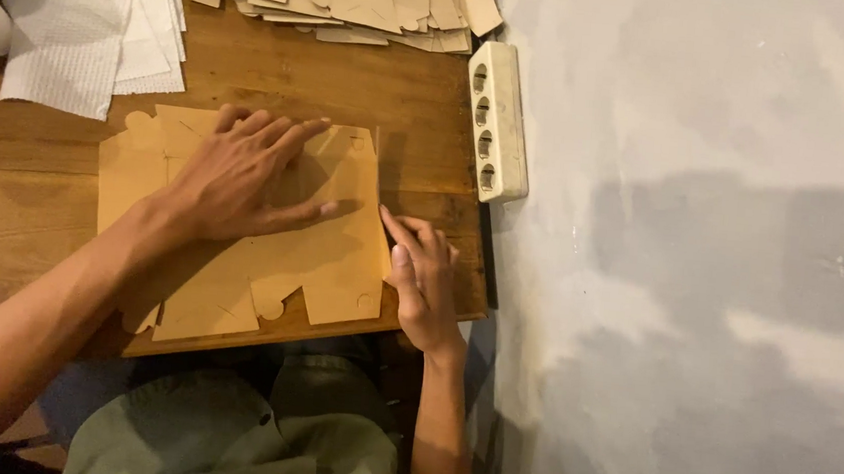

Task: The person folds and assembles flat cardboard box blanks into three-dimensional boxes by hand. They fold along pre-scored lines, tuck flaps into slots, and secure the structure without using tools. The process is repeated for multiple units on a wooden table.

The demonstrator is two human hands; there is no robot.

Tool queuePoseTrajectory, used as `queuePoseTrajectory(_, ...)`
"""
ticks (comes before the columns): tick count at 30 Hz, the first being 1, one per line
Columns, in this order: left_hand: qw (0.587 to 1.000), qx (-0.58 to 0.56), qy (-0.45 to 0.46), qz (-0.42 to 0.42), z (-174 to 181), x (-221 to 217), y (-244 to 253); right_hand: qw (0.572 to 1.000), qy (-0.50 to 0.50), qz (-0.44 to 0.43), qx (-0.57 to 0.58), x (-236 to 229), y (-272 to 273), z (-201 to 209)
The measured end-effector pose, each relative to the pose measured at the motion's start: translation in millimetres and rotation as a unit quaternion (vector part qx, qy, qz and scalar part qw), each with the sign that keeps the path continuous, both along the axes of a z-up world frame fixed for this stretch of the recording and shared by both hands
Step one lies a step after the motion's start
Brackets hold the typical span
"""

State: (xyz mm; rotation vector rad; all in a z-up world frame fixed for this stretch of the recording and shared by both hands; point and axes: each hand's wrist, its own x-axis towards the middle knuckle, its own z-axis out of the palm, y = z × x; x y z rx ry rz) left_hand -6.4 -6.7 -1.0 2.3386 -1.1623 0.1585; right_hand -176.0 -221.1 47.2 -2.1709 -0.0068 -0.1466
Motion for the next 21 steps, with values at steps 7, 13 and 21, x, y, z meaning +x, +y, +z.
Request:
queuePoseTrajectory(7,0.995,-0.053,-0.08,0.018,2.7,-13.9,-14.6,0.999,0.002,0.025,-0.037,-1.6,-4.0,-4.5)
queuePoseTrajectory(13,0.993,0.015,-0.019,-0.112,4.3,-25.4,-20.4,0.987,-0.01,-0.017,-0.161,-1.5,5.7,-15.6)
queuePoseTrajectory(21,0.991,0.047,0.012,-0.121,4.7,-25.9,-19.7,0.983,0.015,-0.079,-0.165,8.8,8.7,-6.2)
